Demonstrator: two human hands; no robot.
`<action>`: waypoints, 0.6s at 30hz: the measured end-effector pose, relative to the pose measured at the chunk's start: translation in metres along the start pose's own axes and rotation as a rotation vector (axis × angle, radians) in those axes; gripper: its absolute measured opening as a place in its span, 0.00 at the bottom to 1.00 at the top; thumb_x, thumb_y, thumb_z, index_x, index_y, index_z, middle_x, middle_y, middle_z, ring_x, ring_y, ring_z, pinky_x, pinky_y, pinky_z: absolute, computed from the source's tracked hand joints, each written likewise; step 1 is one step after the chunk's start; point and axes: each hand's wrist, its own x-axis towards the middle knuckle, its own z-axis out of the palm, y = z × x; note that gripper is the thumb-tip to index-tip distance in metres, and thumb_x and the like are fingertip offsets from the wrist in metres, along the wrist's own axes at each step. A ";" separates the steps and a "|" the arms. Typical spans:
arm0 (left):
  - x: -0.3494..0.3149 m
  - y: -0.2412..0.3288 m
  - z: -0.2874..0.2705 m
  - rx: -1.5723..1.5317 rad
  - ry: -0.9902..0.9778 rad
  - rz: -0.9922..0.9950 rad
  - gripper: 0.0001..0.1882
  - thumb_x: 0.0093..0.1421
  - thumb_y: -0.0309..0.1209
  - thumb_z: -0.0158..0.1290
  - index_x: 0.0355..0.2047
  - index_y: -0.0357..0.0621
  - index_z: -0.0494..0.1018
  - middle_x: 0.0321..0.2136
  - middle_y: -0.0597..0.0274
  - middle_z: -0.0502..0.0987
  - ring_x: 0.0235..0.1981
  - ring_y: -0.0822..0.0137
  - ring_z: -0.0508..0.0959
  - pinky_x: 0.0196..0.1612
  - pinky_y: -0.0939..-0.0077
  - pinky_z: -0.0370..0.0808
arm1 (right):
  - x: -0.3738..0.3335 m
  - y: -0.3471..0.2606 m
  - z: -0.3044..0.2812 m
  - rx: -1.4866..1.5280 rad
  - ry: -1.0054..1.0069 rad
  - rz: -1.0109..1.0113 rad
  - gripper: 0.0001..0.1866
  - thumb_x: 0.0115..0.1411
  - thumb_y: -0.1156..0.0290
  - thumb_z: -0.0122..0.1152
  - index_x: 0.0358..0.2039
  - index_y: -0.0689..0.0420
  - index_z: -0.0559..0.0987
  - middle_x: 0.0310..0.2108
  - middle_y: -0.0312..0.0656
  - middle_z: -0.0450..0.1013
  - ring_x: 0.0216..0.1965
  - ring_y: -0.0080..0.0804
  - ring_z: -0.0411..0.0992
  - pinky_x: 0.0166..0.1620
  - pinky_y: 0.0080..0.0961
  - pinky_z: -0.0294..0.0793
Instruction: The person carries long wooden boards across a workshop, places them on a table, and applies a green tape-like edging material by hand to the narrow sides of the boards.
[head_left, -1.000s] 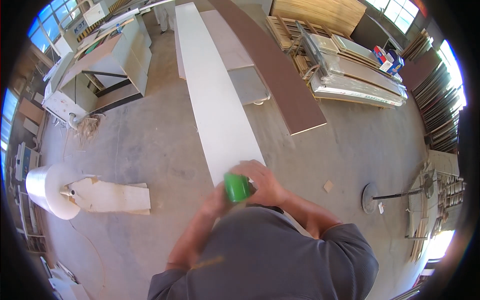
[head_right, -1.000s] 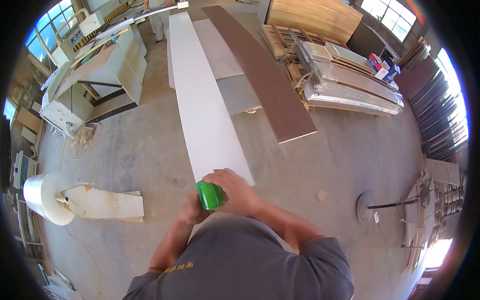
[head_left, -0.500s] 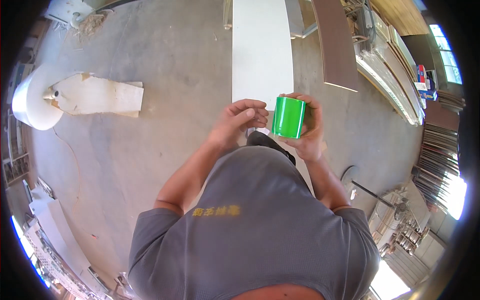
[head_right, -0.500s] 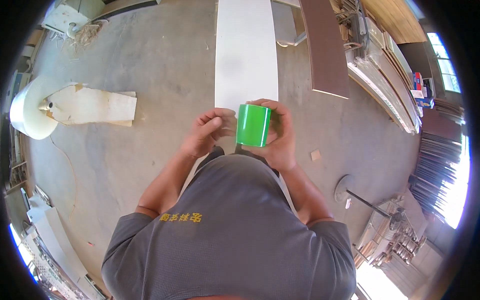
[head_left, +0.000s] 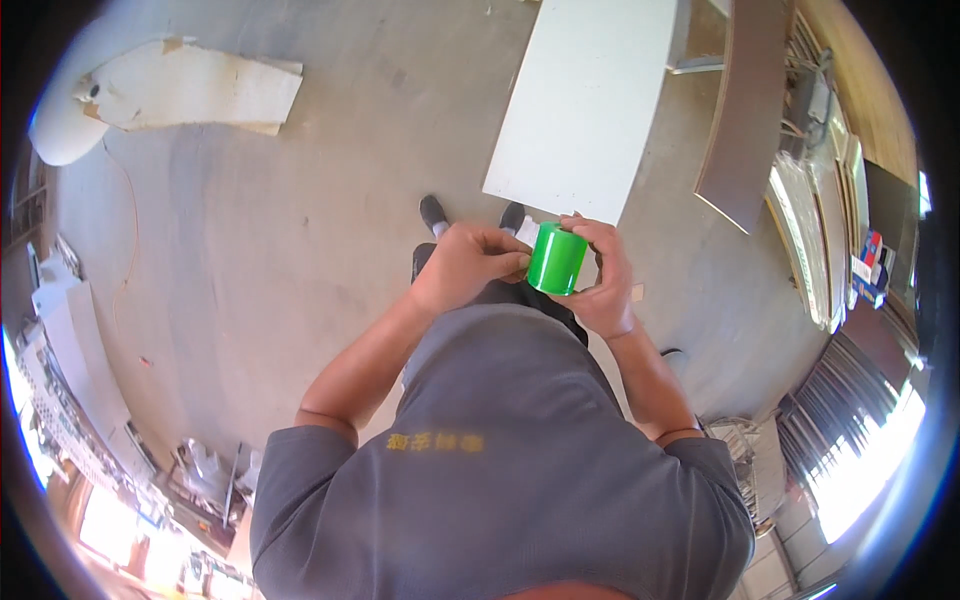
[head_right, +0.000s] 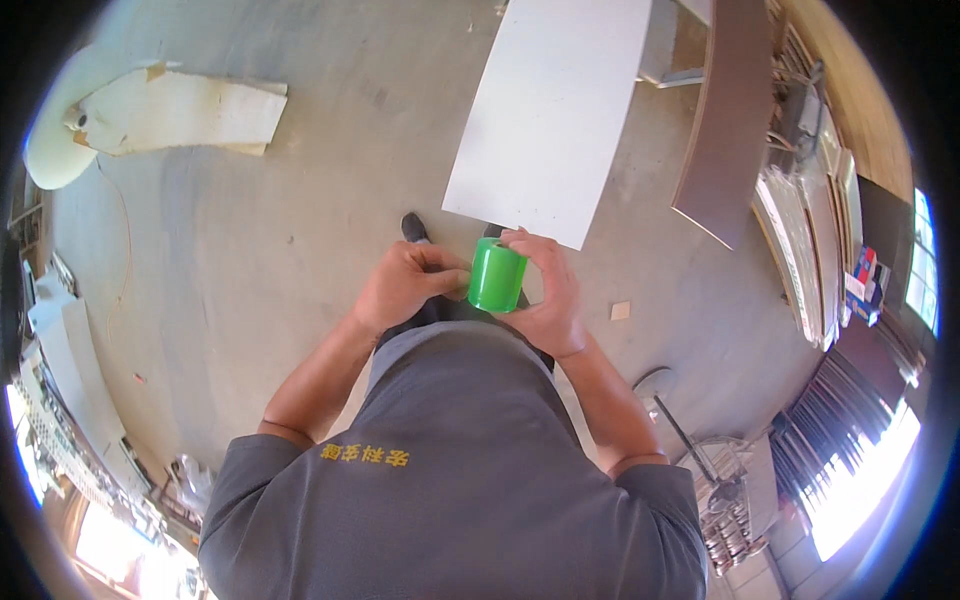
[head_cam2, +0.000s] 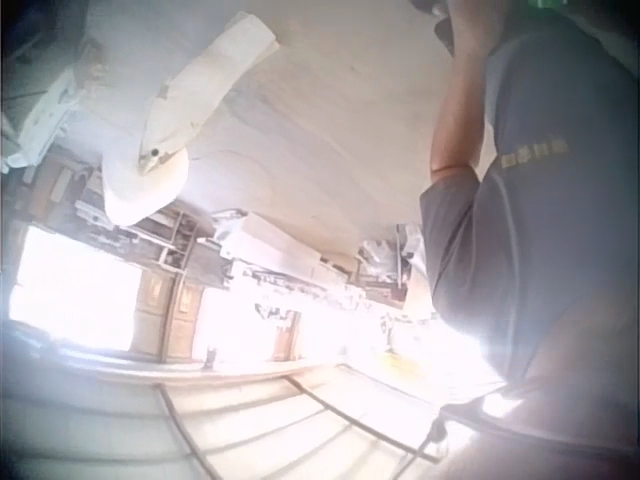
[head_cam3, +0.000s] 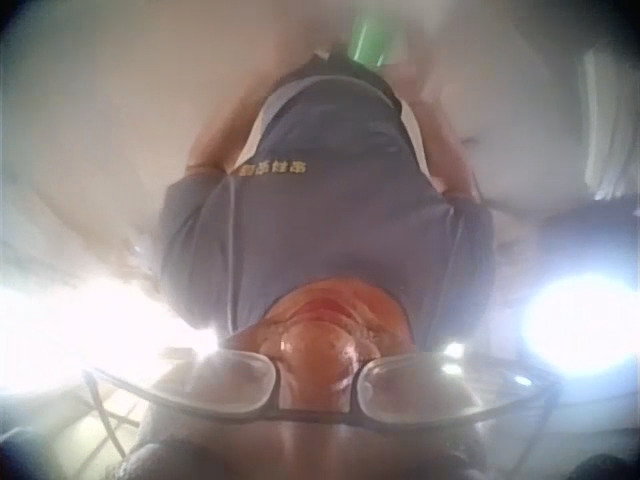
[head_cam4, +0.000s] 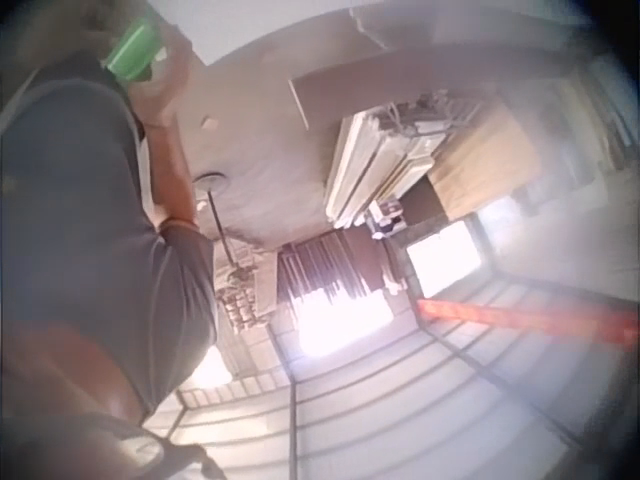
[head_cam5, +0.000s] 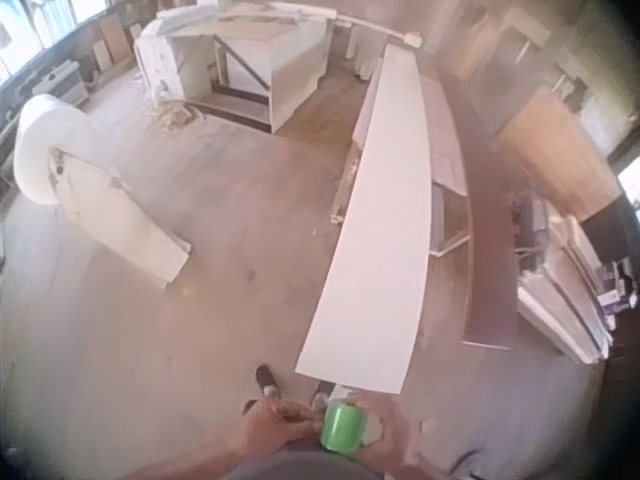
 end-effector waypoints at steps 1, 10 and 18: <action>0.007 -0.007 -0.004 -0.015 0.020 -0.017 0.10 0.62 0.27 0.61 0.37 0.28 0.81 0.30 0.57 0.84 0.32 0.73 0.82 0.39 0.79 0.79 | 0.004 0.012 0.004 0.016 -0.023 0.013 0.36 0.44 0.73 0.82 0.53 0.57 0.73 0.53 0.50 0.75 0.56 0.47 0.75 0.61 0.40 0.72; 0.128 -0.100 -0.133 0.008 0.562 0.055 0.07 0.59 0.26 0.54 0.32 0.35 0.79 0.24 0.63 0.78 0.24 0.71 0.79 0.30 0.76 0.77 | 0.026 0.098 -0.009 -0.312 -0.109 0.034 0.44 0.40 0.78 0.77 0.61 0.58 0.71 0.56 0.48 0.73 0.58 0.52 0.70 0.60 0.41 0.73; 0.215 -0.195 -0.139 -0.096 0.536 -0.177 0.09 0.59 0.28 0.56 0.35 0.33 0.79 0.25 0.63 0.78 0.26 0.70 0.80 0.31 0.75 0.77 | -0.086 0.276 -0.127 -0.620 -0.098 0.311 0.44 0.40 0.82 0.75 0.61 0.59 0.69 0.54 0.51 0.71 0.56 0.50 0.70 0.60 0.40 0.71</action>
